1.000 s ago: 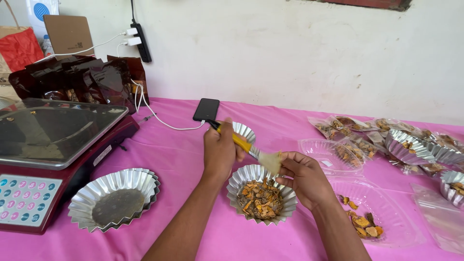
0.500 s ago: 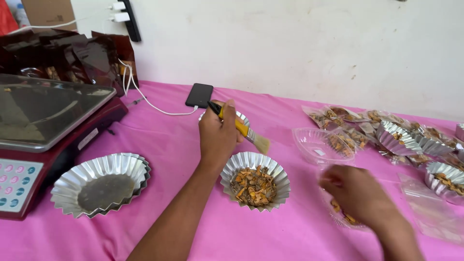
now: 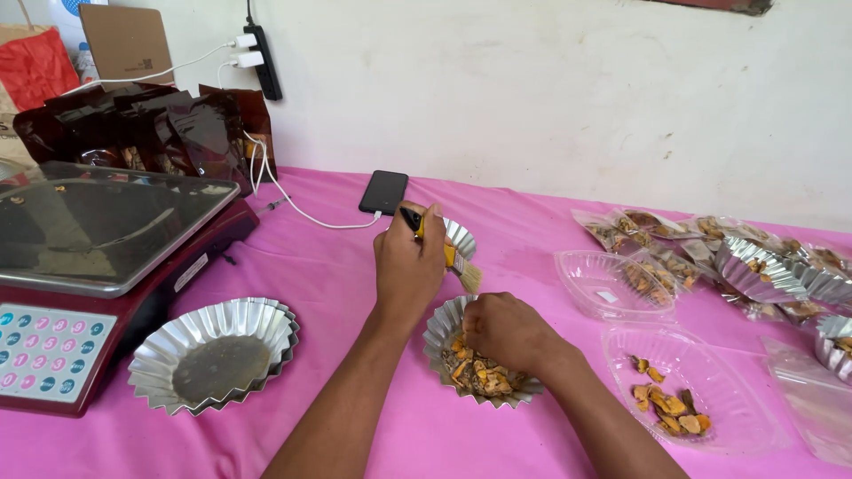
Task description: Sorting and transferring dried tea leaves from foil cups into plastic containers using a brush and fingers.
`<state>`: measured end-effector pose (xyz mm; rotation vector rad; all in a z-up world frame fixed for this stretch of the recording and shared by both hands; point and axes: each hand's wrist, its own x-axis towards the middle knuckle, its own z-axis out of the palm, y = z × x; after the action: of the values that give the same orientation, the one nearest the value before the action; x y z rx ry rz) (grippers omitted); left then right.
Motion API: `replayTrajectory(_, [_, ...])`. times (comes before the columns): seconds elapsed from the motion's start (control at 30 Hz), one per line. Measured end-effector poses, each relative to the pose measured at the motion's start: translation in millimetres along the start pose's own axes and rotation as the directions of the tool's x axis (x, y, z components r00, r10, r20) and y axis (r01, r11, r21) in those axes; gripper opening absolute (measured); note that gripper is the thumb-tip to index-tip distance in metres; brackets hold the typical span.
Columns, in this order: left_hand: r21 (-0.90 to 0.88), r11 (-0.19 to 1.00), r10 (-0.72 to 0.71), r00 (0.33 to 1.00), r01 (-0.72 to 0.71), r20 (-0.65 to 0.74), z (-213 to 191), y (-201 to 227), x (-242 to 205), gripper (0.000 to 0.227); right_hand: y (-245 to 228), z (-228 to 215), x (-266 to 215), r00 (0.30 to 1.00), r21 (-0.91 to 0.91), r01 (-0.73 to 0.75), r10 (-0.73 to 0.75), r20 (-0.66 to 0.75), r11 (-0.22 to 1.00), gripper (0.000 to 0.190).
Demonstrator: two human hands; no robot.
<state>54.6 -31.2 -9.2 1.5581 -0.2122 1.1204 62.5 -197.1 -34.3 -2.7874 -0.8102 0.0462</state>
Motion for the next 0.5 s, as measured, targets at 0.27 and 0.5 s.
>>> replayTrajectory(0.27, [-0.249,0.958,-0.144,0.989,0.145,0.025,-11.5,48.3,-4.0,0.029,24.7,-19.0,-23.6,0.939,0.69,-0.135,0.315,-0.141,0.711,0.017])
replayTrajectory(0.5, [-0.189,0.967,-0.129,0.971,0.168,0.199,5.7,35.1,-15.6,0.033,37.6,-22.3,-39.5,0.875,0.969,0.042,0.459,-0.153,0.244,0.016])
